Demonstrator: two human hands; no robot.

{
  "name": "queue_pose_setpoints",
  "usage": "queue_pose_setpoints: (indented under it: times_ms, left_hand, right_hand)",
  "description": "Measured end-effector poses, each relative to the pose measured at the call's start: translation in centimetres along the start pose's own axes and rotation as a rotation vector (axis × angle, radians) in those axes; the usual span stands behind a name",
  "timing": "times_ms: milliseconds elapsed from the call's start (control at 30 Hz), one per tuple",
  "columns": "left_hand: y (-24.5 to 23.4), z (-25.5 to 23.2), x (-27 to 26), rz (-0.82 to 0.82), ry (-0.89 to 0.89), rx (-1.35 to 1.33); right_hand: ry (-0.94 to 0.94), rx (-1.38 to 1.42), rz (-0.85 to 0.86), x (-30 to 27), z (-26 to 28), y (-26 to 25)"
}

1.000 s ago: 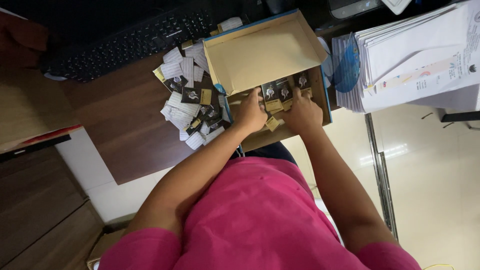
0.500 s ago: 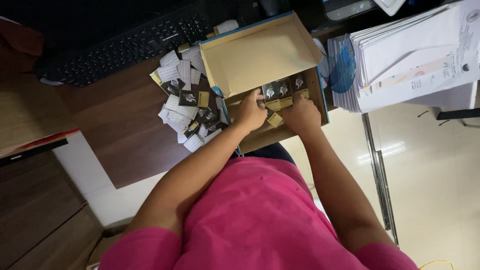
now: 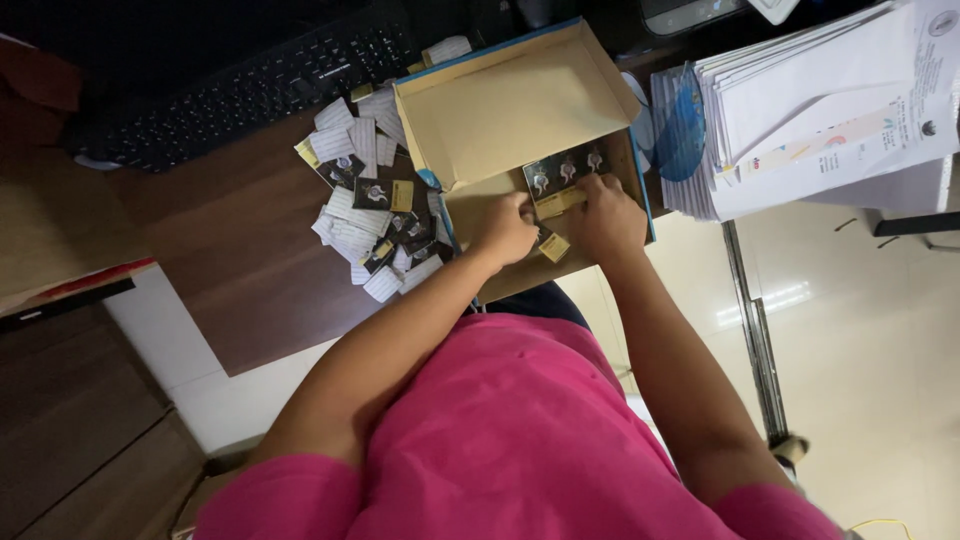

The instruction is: The person organizes small, individually wrapped items from a pile on a desk into a cardboard box. They pick up the items by hand and place them into the box, arranging them in rows.

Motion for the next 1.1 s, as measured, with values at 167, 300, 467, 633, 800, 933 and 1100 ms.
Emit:
queue_pose_setpoints:
  times_ms: [167, 300, 467, 633, 800, 933, 1100]
  left_hand:
    - [1.7, 2.0, 1.5, -0.079, 0.116, -0.057]
    - [1.7, 1.6, 1.4, -0.051, 0.146, -0.086]
    - [2.2, 2.6, 1.6, -0.140, 0.243, 0.007]
    - [-0.4, 0.6, -0.4, -0.205, 0.267, 0.098]
    - [-3.5, -0.5, -2.0, -0.178, 0.341, -0.009]
    - [-5.0, -2.1, -3.3, -0.092, 0.330, -0.140]
    - [-5.4, -3.1, -4.7, -0.091, -0.087, -0.408]
  right_hand:
    - [0.042, 0.027, -0.008, -0.3, -0.3, 0.1]
    - [0.063, -0.070, 0.204, -0.4, -0.5, 0.5]
    - [0.097, -0.081, 0.204, -0.7, 0.2, -0.1]
    - [0.085, -0.048, 0.190, -1.3, -0.3, -0.9]
    - [-0.057, 0.494, 0.164, -1.9, 0.7, -2.4]
    - [-0.107, 0.622, 0.251, -2.4, 1.8, -2.5]
    - [-0.162, 0.573, 0.210, -2.7, 1.4, -0.4]
Point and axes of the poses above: each hand's wrist, its own x-axis towards the middle knuckle, its own y-axis out of the palm, z = x × y, the point moved 2 cm from there along x, towards the middle knuckle, and after that the axes turned 4 degrees about z, right-handed, at the moved point
